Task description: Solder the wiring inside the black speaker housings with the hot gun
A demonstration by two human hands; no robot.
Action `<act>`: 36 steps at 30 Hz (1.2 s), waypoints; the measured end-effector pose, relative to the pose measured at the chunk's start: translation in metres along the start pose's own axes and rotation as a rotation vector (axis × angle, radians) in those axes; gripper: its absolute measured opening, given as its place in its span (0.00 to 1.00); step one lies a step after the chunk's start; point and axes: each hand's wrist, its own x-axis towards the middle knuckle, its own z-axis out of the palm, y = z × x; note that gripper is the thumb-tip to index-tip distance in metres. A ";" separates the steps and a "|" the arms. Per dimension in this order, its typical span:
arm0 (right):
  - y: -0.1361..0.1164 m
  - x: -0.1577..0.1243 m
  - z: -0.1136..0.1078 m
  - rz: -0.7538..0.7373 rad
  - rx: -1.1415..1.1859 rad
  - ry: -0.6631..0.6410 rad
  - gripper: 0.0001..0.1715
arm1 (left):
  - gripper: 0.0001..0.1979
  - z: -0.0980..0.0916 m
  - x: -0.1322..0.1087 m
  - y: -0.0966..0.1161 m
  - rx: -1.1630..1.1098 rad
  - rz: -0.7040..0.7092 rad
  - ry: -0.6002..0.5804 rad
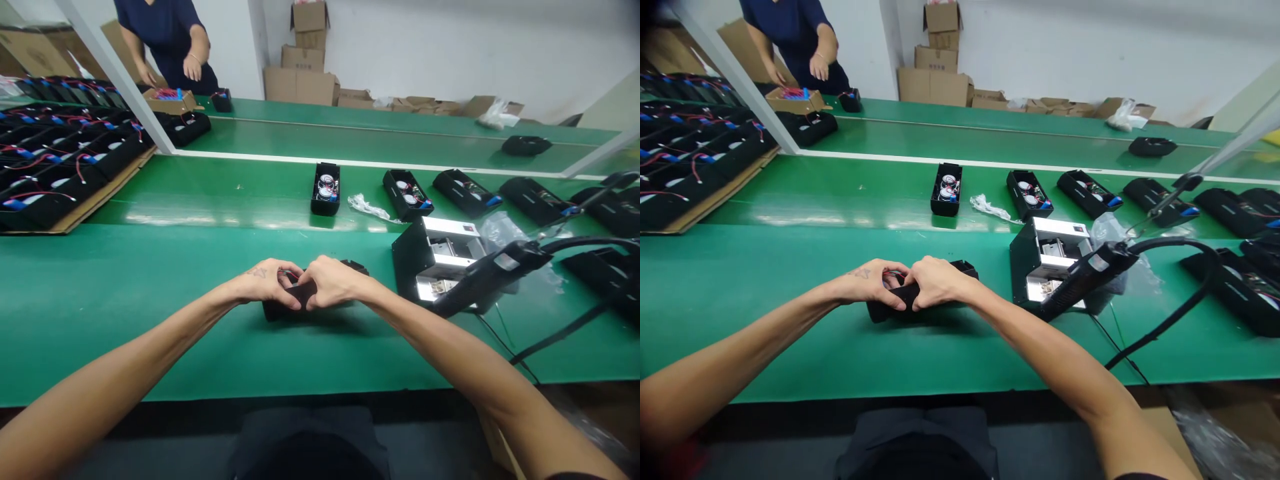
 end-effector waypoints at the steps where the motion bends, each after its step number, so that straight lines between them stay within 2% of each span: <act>1: -0.001 -0.001 -0.001 0.007 -0.003 -0.001 0.16 | 0.36 0.000 0.000 0.000 0.001 -0.003 0.002; 10: -0.010 0.002 -0.004 0.013 -0.069 -0.010 0.16 | 0.31 0.000 0.000 -0.001 0.005 -0.021 -0.021; 15: -0.011 0.003 -0.003 0.074 -0.027 -0.010 0.12 | 0.30 -0.002 0.001 0.000 -0.008 -0.023 -0.038; 19: -0.008 0.008 0.000 0.137 0.036 -0.032 0.15 | 0.27 -0.002 0.003 -0.002 -0.007 -0.009 -0.037; 23: -0.010 0.014 0.002 0.222 -0.015 -0.040 0.16 | 0.22 -0.001 0.006 -0.001 0.024 0.014 -0.046; 26: -0.016 0.000 0.008 0.119 -0.089 0.011 0.15 | 0.20 0.003 0.003 0.002 0.082 0.036 -0.025; 28: -0.017 -0.026 0.020 -0.042 -0.141 0.184 0.20 | 0.22 0.012 -0.004 -0.001 0.134 0.058 0.008; 30: -0.013 -0.063 0.037 -0.130 -0.118 0.570 0.31 | 0.24 0.027 -0.013 -0.012 0.219 0.092 0.075; 31: -0.009 -0.084 0.047 -0.091 -0.082 0.843 0.34 | 0.24 0.036 -0.017 -0.022 0.287 0.125 0.130; 33: 0.008 -0.126 0.065 0.174 -0.097 1.554 0.33 | 0.20 0.055 -0.023 -0.046 0.462 0.257 0.275; 34: 0.019 -0.143 0.072 0.348 -0.117 1.784 0.36 | 0.18 0.063 -0.025 -0.059 0.549 0.350 0.315; 35: 0.031 -0.158 0.077 0.506 -0.084 1.866 0.39 | 0.17 0.069 -0.026 -0.070 0.623 0.439 0.342; 36: 0.044 -0.169 0.081 0.622 -0.008 1.857 0.37 | 0.16 0.074 -0.026 -0.080 0.684 0.518 0.364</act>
